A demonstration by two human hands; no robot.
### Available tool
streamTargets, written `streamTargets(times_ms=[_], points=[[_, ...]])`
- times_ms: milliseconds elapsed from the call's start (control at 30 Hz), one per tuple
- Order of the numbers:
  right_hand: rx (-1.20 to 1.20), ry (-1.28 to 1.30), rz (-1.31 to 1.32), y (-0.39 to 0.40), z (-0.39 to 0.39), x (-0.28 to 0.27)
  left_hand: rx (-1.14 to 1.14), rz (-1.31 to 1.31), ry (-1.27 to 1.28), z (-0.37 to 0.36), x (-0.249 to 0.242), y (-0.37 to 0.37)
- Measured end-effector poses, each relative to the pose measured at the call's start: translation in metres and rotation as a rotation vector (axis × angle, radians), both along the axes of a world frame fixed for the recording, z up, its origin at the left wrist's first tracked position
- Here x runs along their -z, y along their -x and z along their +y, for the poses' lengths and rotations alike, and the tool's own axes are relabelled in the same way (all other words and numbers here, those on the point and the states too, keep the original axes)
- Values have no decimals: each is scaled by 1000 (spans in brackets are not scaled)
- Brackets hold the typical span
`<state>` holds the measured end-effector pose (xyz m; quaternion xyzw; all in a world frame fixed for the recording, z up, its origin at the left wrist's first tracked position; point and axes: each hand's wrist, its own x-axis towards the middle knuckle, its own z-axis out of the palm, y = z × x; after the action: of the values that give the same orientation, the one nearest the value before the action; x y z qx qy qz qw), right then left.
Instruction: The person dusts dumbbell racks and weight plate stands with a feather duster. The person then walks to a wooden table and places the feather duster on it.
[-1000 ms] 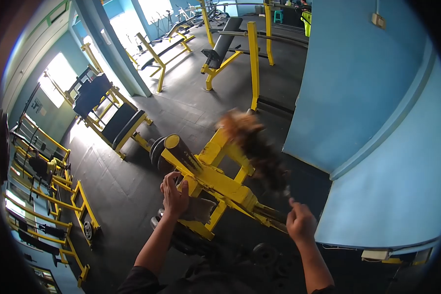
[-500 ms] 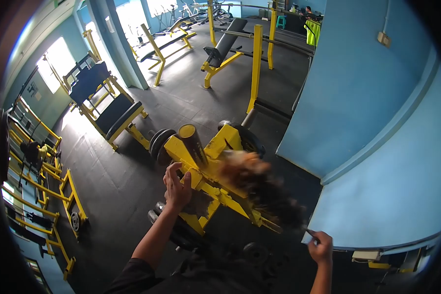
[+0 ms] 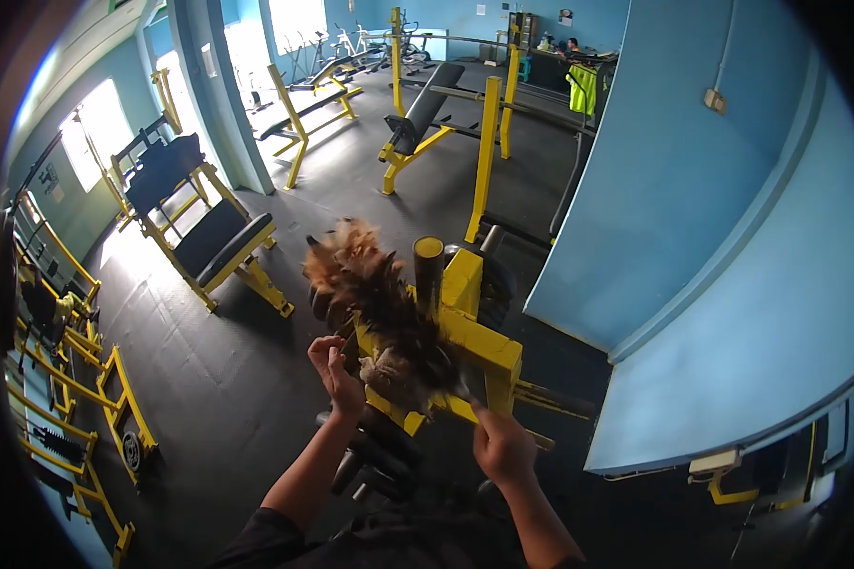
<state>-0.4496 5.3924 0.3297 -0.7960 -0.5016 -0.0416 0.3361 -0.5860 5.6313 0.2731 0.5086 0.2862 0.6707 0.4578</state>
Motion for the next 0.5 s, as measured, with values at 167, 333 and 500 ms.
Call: streamTargets(times_ms=[167,333,500], points=[[121,79,-15,-1,29,4,89,43,109,2,7,37],[152,3,-75,-22,-90,22,220,-11,123,0,17,63],[199,-217,-71,23,-116,4,334,93,113,-2,29,65]])
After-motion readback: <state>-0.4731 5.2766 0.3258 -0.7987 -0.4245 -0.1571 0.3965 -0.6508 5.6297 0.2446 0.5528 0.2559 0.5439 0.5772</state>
